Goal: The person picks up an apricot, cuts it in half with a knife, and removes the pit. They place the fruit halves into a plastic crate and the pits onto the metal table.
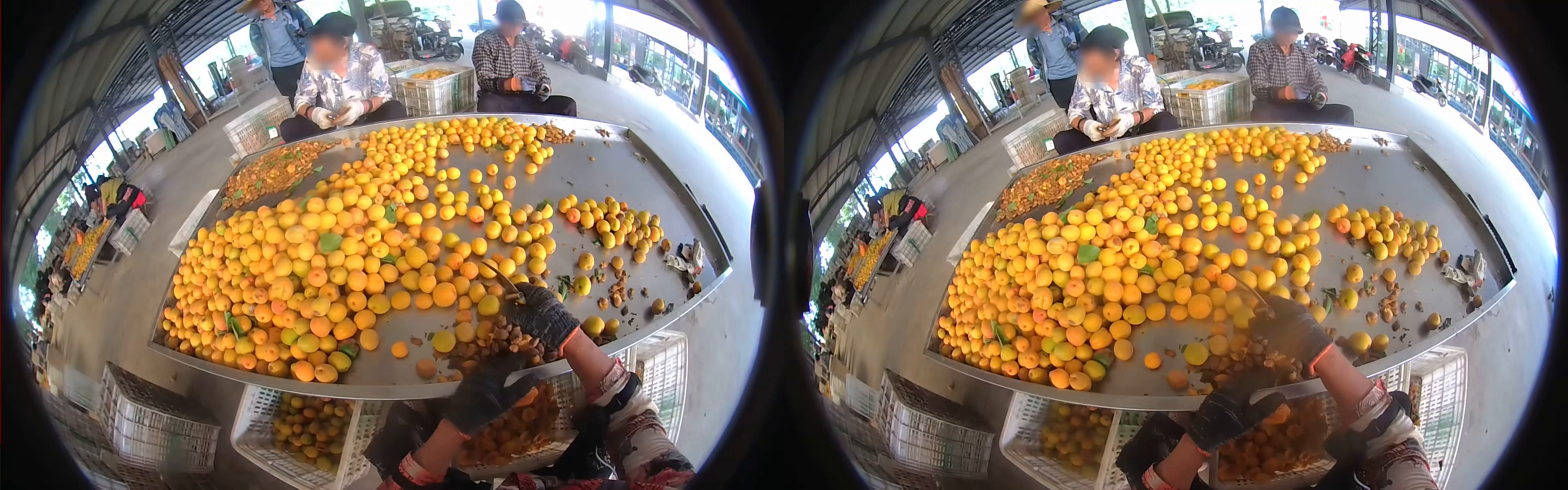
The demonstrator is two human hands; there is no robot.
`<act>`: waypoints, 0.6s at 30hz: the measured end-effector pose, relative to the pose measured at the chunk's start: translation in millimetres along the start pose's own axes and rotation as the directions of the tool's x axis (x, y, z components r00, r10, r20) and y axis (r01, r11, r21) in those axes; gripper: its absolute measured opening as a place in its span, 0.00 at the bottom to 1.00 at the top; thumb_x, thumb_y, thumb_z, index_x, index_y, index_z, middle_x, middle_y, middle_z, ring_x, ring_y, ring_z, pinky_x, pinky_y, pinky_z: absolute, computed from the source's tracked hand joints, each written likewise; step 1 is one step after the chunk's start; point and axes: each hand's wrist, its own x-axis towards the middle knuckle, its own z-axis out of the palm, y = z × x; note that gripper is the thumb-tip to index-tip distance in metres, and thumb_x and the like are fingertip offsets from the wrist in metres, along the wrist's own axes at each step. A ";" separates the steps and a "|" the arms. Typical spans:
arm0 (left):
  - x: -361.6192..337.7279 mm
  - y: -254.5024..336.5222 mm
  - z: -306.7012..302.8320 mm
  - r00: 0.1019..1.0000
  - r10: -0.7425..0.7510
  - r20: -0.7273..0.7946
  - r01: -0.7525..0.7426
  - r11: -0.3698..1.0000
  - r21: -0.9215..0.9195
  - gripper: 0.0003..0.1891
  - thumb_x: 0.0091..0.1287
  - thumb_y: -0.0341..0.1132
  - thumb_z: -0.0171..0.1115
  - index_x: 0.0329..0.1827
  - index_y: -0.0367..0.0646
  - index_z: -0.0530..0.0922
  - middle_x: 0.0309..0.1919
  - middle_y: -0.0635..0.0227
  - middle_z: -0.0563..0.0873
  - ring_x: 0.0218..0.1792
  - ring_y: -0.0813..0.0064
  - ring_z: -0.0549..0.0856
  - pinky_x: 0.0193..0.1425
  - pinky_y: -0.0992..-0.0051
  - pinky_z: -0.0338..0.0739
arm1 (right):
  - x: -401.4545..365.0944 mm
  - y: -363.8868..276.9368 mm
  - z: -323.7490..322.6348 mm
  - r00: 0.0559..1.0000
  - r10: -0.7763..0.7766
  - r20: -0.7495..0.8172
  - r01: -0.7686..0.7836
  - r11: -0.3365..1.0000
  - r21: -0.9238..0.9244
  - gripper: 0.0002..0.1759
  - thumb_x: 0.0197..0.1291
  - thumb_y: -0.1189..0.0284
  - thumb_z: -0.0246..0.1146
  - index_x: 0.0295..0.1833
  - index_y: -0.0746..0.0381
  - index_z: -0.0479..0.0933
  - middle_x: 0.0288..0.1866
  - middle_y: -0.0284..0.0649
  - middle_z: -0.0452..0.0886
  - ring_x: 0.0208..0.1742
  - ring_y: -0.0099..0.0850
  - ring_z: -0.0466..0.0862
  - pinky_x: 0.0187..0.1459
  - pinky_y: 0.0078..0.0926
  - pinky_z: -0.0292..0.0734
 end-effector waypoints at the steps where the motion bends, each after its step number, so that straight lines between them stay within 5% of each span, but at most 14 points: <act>1: -2.0 -5.8 0.3 1.000 -0.002 -0.003 0.002 1.000 -0.001 0.19 0.58 0.44 0.61 0.48 0.43 0.76 0.38 0.60 0.82 0.43 0.63 0.80 0.47 0.68 0.73 | 20.0 13.7 12.1 0.971 0.239 -0.025 -0.232 0.958 0.166 0.18 0.53 0.60 0.56 0.44 0.60 0.74 0.33 0.44 0.79 0.35 0.35 0.79 0.38 0.31 0.73; 2: -5.1 -14.5 0.3 0.998 0.044 -0.046 -0.041 0.997 0.062 0.18 0.58 0.43 0.61 0.48 0.43 0.76 0.39 0.60 0.82 0.43 0.64 0.80 0.47 0.69 0.74 | 43.4 31.3 25.3 0.965 0.253 0.065 -0.261 0.910 0.324 0.18 0.54 0.59 0.55 0.44 0.61 0.74 0.34 0.46 0.79 0.35 0.37 0.79 0.38 0.32 0.72; 3: -5.9 -22.8 -1.9 0.992 0.094 -0.087 -0.083 0.988 0.129 0.18 0.58 0.42 0.62 0.48 0.43 0.76 0.40 0.59 0.82 0.44 0.65 0.80 0.46 0.70 0.74 | 58.1 -30.9 10.5 0.970 0.232 0.076 -0.236 0.970 0.058 0.19 0.53 0.59 0.54 0.43 0.63 0.74 0.33 0.47 0.78 0.33 0.38 0.78 0.37 0.32 0.72; 7: -4.7 -41.1 -19.9 0.932 0.359 -0.058 -0.281 0.812 0.511 0.16 0.57 0.36 0.62 0.48 0.42 0.76 0.43 0.58 0.81 0.43 0.64 0.81 0.44 0.70 0.76 | 133.7 -66.9 38.1 0.997 0.018 0.081 -0.020 1.000 0.023 0.23 0.49 0.60 0.56 0.49 0.61 0.73 0.40 0.51 0.78 0.44 0.46 0.77 0.45 0.38 0.71; 9: -7.6 -36.0 -29.1 0.979 -0.159 -0.130 0.162 0.987 0.010 0.17 0.56 0.31 0.62 0.49 0.42 0.75 0.45 0.59 0.80 0.42 0.64 0.82 0.40 0.69 0.77 | 171.7 -68.4 61.1 0.988 0.073 0.133 -0.077 0.997 0.020 0.27 0.48 0.62 0.59 0.55 0.60 0.70 0.48 0.50 0.76 0.50 0.44 0.75 0.50 0.36 0.70; 10: -8.0 -38.0 -31.9 0.977 -0.161 -0.137 0.165 0.986 0.015 0.17 0.56 0.31 0.62 0.49 0.42 0.75 0.45 0.59 0.80 0.42 0.64 0.82 0.40 0.69 0.77 | 187.1 -71.9 70.2 0.988 0.066 0.137 -0.069 0.997 0.024 0.27 0.48 0.62 0.59 0.55 0.60 0.70 0.48 0.50 0.76 0.50 0.44 0.75 0.50 0.36 0.70; 12: -8.3 -41.4 -35.2 0.883 -0.458 -0.100 0.389 0.835 -0.390 0.17 0.55 0.30 0.61 0.50 0.41 0.75 0.46 0.59 0.79 0.41 0.62 0.82 0.41 0.69 0.77 | 210.7 -75.7 84.6 0.986 0.048 0.161 -0.029 0.993 -0.118 0.29 0.47 0.65 0.61 0.58 0.59 0.67 0.53 0.47 0.74 0.54 0.43 0.73 0.52 0.36 0.69; 16: -8.7 -35.4 -53.7 0.855 -0.508 -0.106 0.435 0.813 -0.386 0.16 0.60 0.32 0.59 0.51 0.41 0.74 0.45 0.61 0.80 0.42 0.68 0.82 0.41 0.73 0.77 | 239.3 -77.6 99.2 0.953 0.131 0.274 -0.058 0.964 -0.259 0.28 0.49 0.65 0.59 0.58 0.59 0.68 0.55 0.46 0.73 0.55 0.43 0.73 0.53 0.37 0.69; 18: -4.0 -26.1 -62.7 0.758 -0.651 -0.027 0.430 0.531 -0.730 0.16 0.64 0.37 0.56 0.52 0.40 0.73 0.43 0.63 0.80 0.38 0.75 0.81 0.38 0.77 0.77 | 232.2 -75.8 97.3 0.960 0.113 0.256 -0.049 0.969 -0.244 0.27 0.49 0.64 0.59 0.57 0.59 0.69 0.55 0.46 0.73 0.55 0.43 0.73 0.53 0.37 0.69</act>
